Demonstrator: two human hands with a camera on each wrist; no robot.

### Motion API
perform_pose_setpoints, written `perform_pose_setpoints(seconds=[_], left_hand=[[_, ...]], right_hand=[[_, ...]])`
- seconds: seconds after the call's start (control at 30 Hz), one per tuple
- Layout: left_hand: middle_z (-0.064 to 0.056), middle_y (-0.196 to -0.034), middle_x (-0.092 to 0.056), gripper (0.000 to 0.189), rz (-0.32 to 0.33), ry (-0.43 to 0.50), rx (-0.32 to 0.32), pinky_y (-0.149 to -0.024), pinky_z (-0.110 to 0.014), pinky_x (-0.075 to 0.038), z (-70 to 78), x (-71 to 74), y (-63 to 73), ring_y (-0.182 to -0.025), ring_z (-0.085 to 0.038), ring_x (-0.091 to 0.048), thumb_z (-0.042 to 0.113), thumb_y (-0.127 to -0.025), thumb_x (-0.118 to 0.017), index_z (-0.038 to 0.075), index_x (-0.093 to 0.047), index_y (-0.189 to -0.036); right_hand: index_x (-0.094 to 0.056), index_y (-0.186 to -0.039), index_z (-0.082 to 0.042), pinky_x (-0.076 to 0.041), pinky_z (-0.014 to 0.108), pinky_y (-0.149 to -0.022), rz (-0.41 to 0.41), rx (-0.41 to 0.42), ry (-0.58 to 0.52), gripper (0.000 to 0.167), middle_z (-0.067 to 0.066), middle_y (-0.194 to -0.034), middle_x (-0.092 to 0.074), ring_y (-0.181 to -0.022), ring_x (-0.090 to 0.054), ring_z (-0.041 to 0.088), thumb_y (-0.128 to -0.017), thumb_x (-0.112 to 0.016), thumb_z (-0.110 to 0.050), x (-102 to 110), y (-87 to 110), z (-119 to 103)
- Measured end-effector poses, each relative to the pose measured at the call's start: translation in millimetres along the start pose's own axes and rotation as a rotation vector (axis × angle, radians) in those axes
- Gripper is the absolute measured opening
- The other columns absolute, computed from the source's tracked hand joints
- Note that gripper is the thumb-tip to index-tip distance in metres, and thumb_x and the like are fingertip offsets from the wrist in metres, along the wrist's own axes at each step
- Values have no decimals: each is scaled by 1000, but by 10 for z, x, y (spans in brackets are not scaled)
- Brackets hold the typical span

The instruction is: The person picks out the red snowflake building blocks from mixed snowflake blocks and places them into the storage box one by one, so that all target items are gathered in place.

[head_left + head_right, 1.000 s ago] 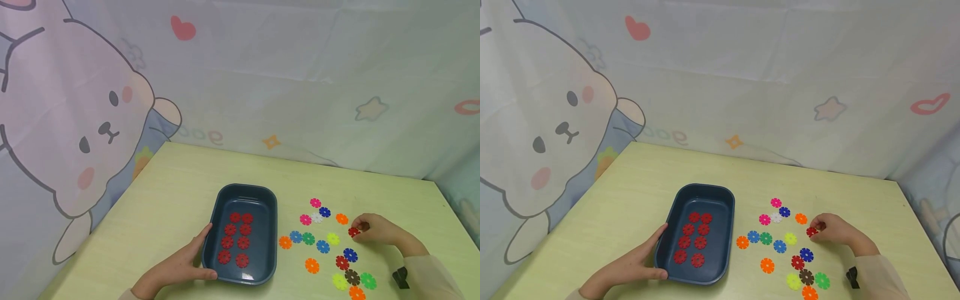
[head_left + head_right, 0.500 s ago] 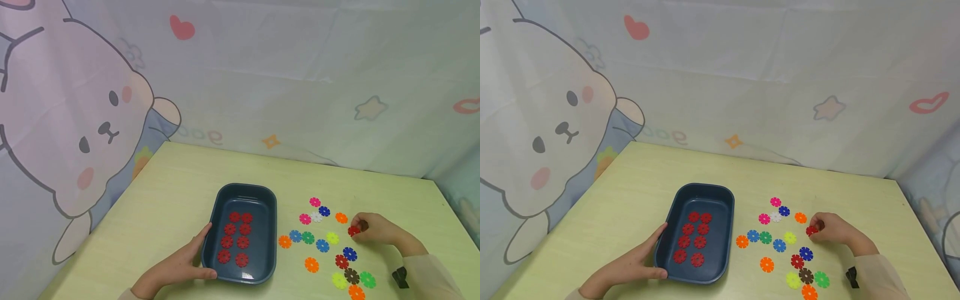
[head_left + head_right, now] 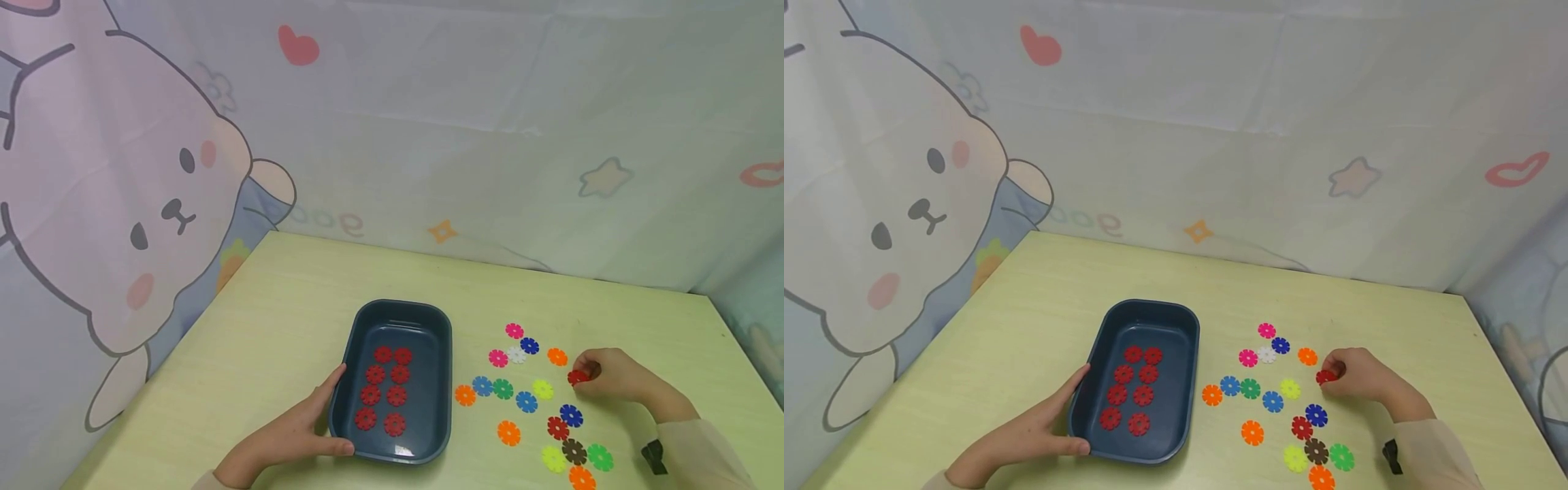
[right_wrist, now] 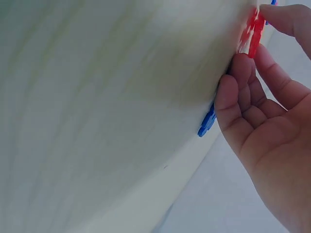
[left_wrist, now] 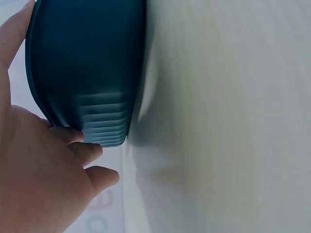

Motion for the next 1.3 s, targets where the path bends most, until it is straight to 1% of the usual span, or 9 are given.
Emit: perform_pose_setpoints(seconds=[0.23,0.33,0.5,0.67,0.8,0.97,1.17,1.3], left_hand=[[-14,-162,-4,112,3,-1,6,-111,-65,-14,4,-2,0,-146,-39,-3,32,-79,-80,17,-1,-156],[-13,-162,-4,112,3,2,9,-111,-65,-14,6,-2,0,-146,-39,-3,32,-79,-80,17,-1,-156],[-13,-162,-5,112,3,1,8,-111,-65,-14,6,-4,1,-146,-39,-3,32,-79,-80,18,-1,-156],[-13,-162,-5,112,3,3,10,-111,-64,-14,6,-4,2,-147,-38,-4,32,-79,-80,19,-1,-156],[-13,-162,-5,112,7,-3,13,-111,-65,-14,7,-3,2,-146,-38,-4,32,-79,-80,19,-1,-156],[-13,-162,-5,112,6,-1,12,-111,-65,-14,7,-2,0,-146,-39,-4,32,-78,-80,18,-1,-156],[-13,-162,-5,112,4,0,8,-111,-65,-13,5,-2,5,-146,-39,-3,32,-78,-81,17,-1,-156],[-12,-162,-5,112,1,8,7,-111,-66,-12,4,0,5,-146,-38,-3,32,-79,-80,19,-1,-156]], right_hand=[[-66,-93,-2,-48,24,-65,28,6,22,26,1,-82,-60,-76,-51,17,-77,-77,-19,-18,7,-22],[-66,-92,-3,-47,25,-64,46,9,36,24,0,-81,-59,-75,-50,17,-77,-76,-20,-22,5,-31],[-65,-90,-6,-44,24,-61,97,16,67,25,-1,-78,-55,-73,-48,16,-78,-77,-25,-34,-15,-30],[-65,-93,-3,-43,23,-59,153,20,97,31,-1,-76,-54,-72,-48,16,-77,-78,-25,-21,-47,-92],[-65,-96,0,-44,23,-59,198,49,91,31,0,-78,-55,-72,-48,16,-77,-78,-21,-1,-73,-215],[-66,-97,-1,-45,23,-60,236,98,81,29,-1,-80,-57,-73,-48,16,-77,-78,-19,21,-134,-413],[-67,-96,-4,-47,23,-62,264,194,96,25,-4,-80,-58,-75,-50,14,-77,-78,-16,25,-216,-665],[-67,-95,-4,-47,23,-62,267,261,100,24,-5,-80,-58,-74,-51,14,-76,-78,-15,39,-270,-834]])
Point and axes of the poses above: each hand's wrist, its own y-axis away from the middle knuckle, its own x-axis out of the back of the hand, z = x × y, the point moved 1 cm from there along -y, towards the middle knuckle
